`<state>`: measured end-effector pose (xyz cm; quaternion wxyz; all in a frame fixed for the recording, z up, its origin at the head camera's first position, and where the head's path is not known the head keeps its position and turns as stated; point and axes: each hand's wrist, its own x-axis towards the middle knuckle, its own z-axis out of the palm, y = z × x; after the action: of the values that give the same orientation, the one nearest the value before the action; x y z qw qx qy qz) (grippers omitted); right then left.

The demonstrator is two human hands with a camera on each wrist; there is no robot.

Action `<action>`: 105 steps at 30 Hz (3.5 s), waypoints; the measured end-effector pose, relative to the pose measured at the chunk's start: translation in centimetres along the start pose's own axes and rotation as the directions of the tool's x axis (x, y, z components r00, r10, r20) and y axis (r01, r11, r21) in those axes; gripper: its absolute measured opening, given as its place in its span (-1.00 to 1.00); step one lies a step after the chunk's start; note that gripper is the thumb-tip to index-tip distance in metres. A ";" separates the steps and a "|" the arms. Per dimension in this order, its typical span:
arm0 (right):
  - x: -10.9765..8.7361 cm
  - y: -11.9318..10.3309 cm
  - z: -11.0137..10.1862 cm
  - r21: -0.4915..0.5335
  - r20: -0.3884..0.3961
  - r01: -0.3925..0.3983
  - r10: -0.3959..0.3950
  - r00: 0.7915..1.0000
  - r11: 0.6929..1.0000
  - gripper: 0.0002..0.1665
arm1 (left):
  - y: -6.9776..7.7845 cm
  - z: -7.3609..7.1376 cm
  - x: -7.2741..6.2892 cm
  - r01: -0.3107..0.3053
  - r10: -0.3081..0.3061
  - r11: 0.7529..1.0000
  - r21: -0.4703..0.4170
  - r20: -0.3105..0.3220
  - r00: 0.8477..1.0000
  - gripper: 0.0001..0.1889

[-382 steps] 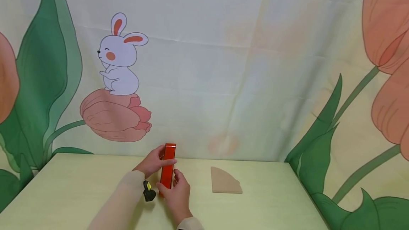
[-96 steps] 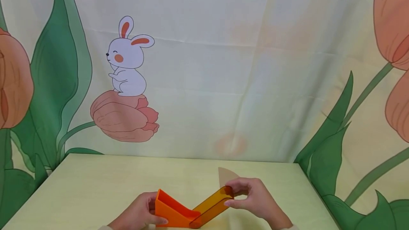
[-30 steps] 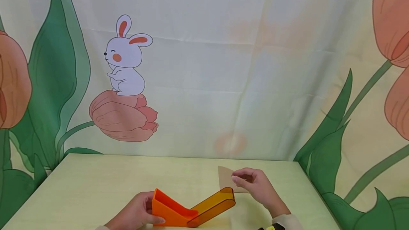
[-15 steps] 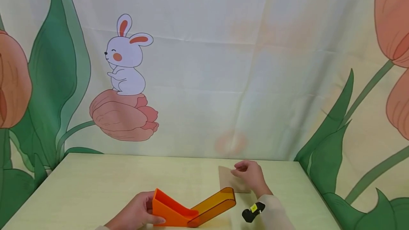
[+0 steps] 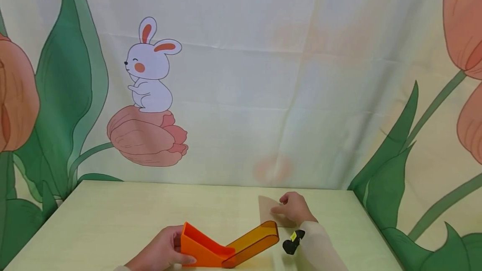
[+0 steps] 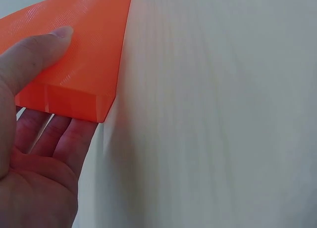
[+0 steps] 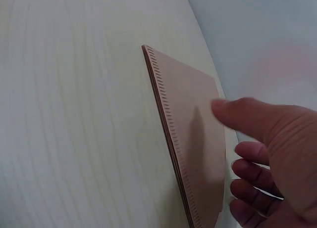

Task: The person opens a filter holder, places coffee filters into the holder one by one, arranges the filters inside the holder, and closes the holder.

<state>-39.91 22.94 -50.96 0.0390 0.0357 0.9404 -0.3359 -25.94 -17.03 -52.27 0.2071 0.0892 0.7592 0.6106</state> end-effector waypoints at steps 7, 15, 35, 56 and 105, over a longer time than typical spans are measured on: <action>0.3 0.3 -0.1 -0.029 0.017 -0.042 0.043 0.999 0.999 -0.54 | 0.0 0.0 0.0 0.001 -0.001 1.000 0.003 -0.002 1.000 -0.37; 0.1 -0.2 -0.3 -0.022 0.021 -0.063 0.063 0.998 0.998 -0.59 | -0.1 -0.1 0.1 -0.007 0.007 1.000 0.005 0.004 1.000 -0.38; 0.3 -0.2 -0.2 -0.026 0.021 -0.042 0.042 0.999 0.999 -0.56 | -0.2 0.0 0.1 0.007 -0.007 0.999 -0.036 0.007 1.000 -0.36; 0.5 -0.3 0.0 -0.027 0.023 -0.062 0.063 0.998 0.998 -0.54 | 0.0 0.0 0.2 0.011 -0.011 1.000 -0.027 0.004 1.000 -0.35; 0.7 0.4 0.6 0.000 0.008 0.016 -0.016 1.000 1.000 -0.77 | -0.3 0.1 0.1 -0.009 0.009 1.000 0.012 -0.012 1.000 -0.38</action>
<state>-40.52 22.91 -51.70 0.0402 0.0267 0.9405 -0.3362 -25.95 -17.01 -52.61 0.1991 0.0902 0.7637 0.6074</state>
